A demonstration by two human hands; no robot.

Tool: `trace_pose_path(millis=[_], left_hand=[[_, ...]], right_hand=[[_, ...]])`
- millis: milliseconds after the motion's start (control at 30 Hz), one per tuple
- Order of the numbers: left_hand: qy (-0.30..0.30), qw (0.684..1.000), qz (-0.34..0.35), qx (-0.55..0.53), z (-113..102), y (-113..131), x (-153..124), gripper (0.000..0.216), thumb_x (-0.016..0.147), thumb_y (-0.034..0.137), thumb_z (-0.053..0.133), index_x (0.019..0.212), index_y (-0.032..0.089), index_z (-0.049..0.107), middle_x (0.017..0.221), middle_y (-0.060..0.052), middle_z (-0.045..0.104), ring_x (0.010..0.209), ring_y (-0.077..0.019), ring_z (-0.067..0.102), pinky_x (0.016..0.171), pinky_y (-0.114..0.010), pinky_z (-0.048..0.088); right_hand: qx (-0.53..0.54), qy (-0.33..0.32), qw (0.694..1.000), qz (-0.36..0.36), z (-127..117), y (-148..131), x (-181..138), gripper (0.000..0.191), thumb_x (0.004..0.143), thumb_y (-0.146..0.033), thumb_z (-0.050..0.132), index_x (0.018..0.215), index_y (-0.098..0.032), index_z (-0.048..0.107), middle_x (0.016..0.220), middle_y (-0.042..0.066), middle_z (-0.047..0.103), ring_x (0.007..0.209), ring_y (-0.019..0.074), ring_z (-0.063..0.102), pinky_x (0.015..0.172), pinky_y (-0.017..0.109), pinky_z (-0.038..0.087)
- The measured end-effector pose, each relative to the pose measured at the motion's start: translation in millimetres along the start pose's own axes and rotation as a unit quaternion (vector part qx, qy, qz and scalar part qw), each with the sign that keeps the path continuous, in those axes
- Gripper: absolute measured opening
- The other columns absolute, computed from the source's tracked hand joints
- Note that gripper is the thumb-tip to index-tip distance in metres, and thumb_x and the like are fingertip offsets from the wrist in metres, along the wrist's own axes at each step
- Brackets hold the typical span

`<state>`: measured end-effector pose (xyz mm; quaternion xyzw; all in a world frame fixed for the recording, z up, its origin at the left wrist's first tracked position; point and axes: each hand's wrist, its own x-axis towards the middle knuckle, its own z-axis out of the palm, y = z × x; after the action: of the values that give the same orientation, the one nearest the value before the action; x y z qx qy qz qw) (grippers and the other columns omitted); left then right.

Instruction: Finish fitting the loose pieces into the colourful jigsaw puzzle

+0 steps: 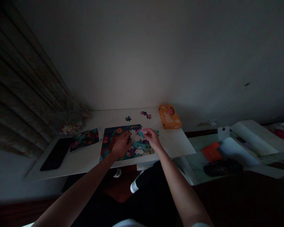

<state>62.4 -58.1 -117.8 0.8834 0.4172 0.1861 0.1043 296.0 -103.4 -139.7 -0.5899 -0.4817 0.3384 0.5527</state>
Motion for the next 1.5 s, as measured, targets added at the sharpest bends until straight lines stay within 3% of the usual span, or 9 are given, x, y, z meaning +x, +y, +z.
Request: trace_pose_path(millis=[200, 367, 633, 1000, 1267, 1400, 1500], left_hand=[[-0.023, 0.998, 0.050, 0.031, 8, 7, -16, 0.044, 0.099, 0.034, 0.060, 0.141, 0.021, 0.055, 0.147, -0.016, 0.058, 0.140, -0.0340, 0.052, 0.121, -0.055, 0.036], [-0.037, 0.997, 0.064, 0.012, 10, 6, -6, 0.044, 0.101, 0.030, 0.056, 0.144, 0.022, 0.053, 0.148, -0.015, 0.059, 0.139, -0.0314, 0.054, 0.120, -0.053, 0.038], [-0.045, 0.996, 0.078, -0.028, 20, 11, 18, 0.044, 0.100, 0.027, 0.057, 0.144, 0.026, 0.056, 0.148, -0.011, 0.061, 0.137, -0.0268, 0.056, 0.120, -0.048, 0.039], [-0.037, 0.993, 0.115, -0.019, 21, 12, 12, 0.043, 0.104, 0.027, 0.051, 0.146, 0.027, 0.056, 0.146, -0.009, 0.063, 0.135, -0.0258, 0.057, 0.123, -0.052, 0.034], [-0.043, 0.991, 0.129, 0.012, 23, 13, 12, 0.039, 0.105, 0.028, 0.047, 0.141, 0.023, 0.061, 0.145, -0.012, 0.064, 0.135, -0.0275, 0.058, 0.123, -0.056, 0.032], [-0.047, 0.988, 0.141, 0.028, 27, 13, 12, 0.042, 0.106, 0.026, 0.044, 0.145, 0.023, 0.058, 0.147, -0.012, 0.063, 0.139, -0.0265, 0.056, 0.124, -0.058, 0.031], [-0.049, 0.989, 0.136, 0.031, 30, 13, 12, 0.044, 0.105, 0.025, 0.045, 0.147, 0.024, 0.056, 0.150, -0.011, 0.061, 0.140, -0.0248, 0.055, 0.125, -0.056, 0.032]], right_hand=[[-0.029, -0.063, 0.998, 0.005, 5, 4, 12, 0.034, 0.076, -0.053, 0.077, 0.091, -0.023, 0.069, 0.089, 0.004, 0.077, 0.086, 0.0228, 0.072, 0.079, 0.035, 0.057], [-0.075, -0.125, 0.989, 0.002, 9, 4, 22, 0.024, 0.080, -0.044, 0.074, 0.091, -0.022, 0.074, 0.090, 0.004, 0.078, 0.086, 0.0222, 0.071, 0.083, 0.035, 0.055], [-0.142, -0.109, 0.984, -0.025, 8, 11, 21, 0.023, 0.087, -0.040, 0.072, 0.097, -0.021, 0.078, 0.093, 0.006, 0.077, 0.084, 0.0210, 0.070, 0.080, 0.034, 0.054], [-0.206, -0.096, 0.972, -0.059, 7, 11, 16, 0.020, 0.092, -0.037, 0.069, 0.101, -0.022, 0.078, 0.095, 0.006, 0.076, 0.086, 0.0207, 0.069, 0.083, 0.034, 0.054], [-0.221, -0.019, 0.971, -0.088, 10, 13, 5, 0.022, 0.092, -0.042, 0.073, 0.091, -0.021, 0.078, 0.090, 0.008, 0.072, 0.077, 0.0208, 0.068, 0.075, 0.034, 0.057], [-0.246, -0.020, 0.959, -0.143, 12, 13, 0, 0.016, 0.096, -0.033, 0.069, 0.094, -0.022, 0.080, 0.096, 0.008, 0.077, 0.088, 0.0225, 0.071, 0.086, 0.036, 0.057], [-0.282, -0.040, 0.940, -0.189, 13, 10, -5, 0.019, 0.097, -0.022, 0.066, 0.109, -0.026, 0.081, 0.112, 0.008, 0.079, 0.103, 0.0239, 0.072, 0.097, 0.040, 0.055]])
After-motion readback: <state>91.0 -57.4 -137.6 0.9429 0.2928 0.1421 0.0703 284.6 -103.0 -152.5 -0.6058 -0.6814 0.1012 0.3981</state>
